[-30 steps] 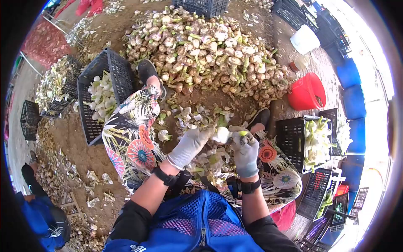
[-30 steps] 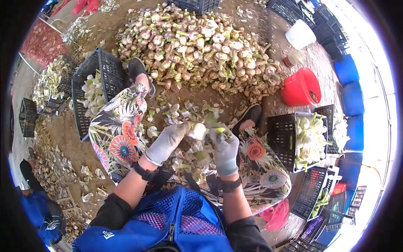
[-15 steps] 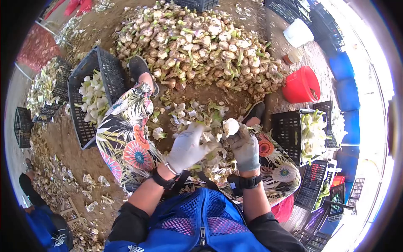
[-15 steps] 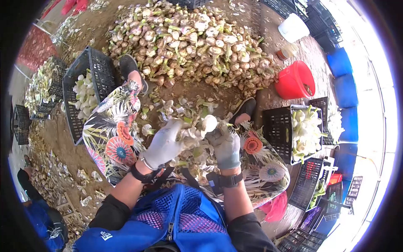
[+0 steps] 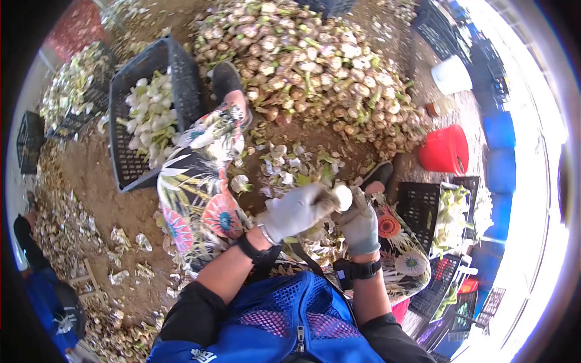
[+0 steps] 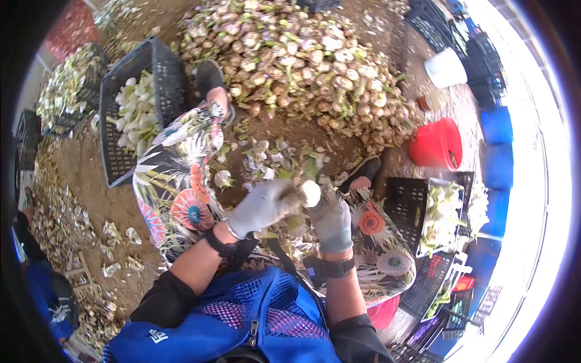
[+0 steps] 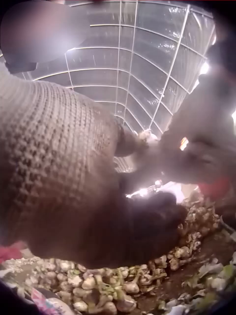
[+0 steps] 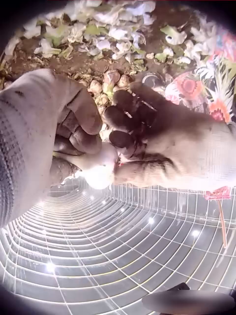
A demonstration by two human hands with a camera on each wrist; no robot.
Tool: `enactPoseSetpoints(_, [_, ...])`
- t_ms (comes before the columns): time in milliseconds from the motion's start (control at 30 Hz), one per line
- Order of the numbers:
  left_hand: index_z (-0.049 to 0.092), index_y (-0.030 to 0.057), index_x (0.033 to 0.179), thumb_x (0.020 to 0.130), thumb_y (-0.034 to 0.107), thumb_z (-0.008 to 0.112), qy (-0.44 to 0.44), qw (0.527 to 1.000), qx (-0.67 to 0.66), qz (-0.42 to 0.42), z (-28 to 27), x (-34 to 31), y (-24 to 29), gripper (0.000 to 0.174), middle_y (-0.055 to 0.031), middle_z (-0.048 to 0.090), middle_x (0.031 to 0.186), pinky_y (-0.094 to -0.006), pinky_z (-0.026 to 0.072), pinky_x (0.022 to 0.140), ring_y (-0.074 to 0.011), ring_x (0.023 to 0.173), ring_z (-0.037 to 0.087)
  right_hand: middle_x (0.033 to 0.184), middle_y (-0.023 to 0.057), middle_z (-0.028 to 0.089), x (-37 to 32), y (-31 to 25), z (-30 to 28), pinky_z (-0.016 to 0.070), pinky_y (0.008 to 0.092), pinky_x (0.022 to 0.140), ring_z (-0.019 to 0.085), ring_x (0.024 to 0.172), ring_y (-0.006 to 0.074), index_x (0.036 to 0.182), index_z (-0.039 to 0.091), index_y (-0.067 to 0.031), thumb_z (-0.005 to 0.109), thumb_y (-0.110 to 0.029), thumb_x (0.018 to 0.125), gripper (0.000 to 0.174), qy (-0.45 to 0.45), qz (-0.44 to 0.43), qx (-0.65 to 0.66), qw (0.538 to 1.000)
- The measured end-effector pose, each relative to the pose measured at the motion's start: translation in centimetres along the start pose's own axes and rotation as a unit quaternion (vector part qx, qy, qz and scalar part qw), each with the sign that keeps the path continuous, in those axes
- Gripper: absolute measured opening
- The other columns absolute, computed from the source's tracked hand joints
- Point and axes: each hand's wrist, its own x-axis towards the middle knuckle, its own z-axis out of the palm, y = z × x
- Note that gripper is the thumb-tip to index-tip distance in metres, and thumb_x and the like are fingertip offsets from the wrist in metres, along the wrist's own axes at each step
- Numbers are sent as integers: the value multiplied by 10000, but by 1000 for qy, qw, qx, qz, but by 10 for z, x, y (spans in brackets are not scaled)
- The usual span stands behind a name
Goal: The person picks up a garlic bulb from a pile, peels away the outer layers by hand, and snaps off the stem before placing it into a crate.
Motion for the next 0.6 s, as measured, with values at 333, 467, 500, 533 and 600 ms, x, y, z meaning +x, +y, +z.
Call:
enactPoseSetpoints(333, [639,29,969,946,239,659,79,975,-156,-136,-28,4,11,211,-69,687,784,-323,526,708,-161,768,677,990,138,696,19,-8,34,546,378,734,675,838,251,1184,627,-4,592,-267,991,328,140,9,-8,990])
enactPoseSetpoints(467, [654,79,1019,900,302,703,102,989,111,-1,-9,-5,5,257,-182,656,807,-417,528,653,-362,763,677,925,125,700,17,-10,54,541,356,703,671,786,233,1099,665,25,633,-229,966,288,143,-1,-52,988])
enactPoseSetpoints(500, [654,79,1019,900,302,703,107,988,112,-2,-6,-6,0,257,-182,656,807,-417,528,653,-362,763,677,929,119,702,14,-9,54,543,348,699,673,792,219,1072,673,36,646,-201,954,266,160,-31,-155,974])
enactPoseSetpoints(533, [657,87,1030,893,281,696,106,987,117,19,-5,-6,-5,240,-173,666,822,-430,528,654,-370,770,677,933,114,705,12,-7,56,545,339,695,675,798,205,1045,681,47,659,-173,943,244,169,-59,-256,950])
enactPoseSetpoints(600, [620,64,900,874,253,664,134,981,131,55,-4,-6,-3,196,-179,641,807,-476,515,651,-397,760,652,929,98,706,7,-10,72,536,315,675,667,781,178,1018,694,55,677,-134,923,213,161,-60,-222,960])
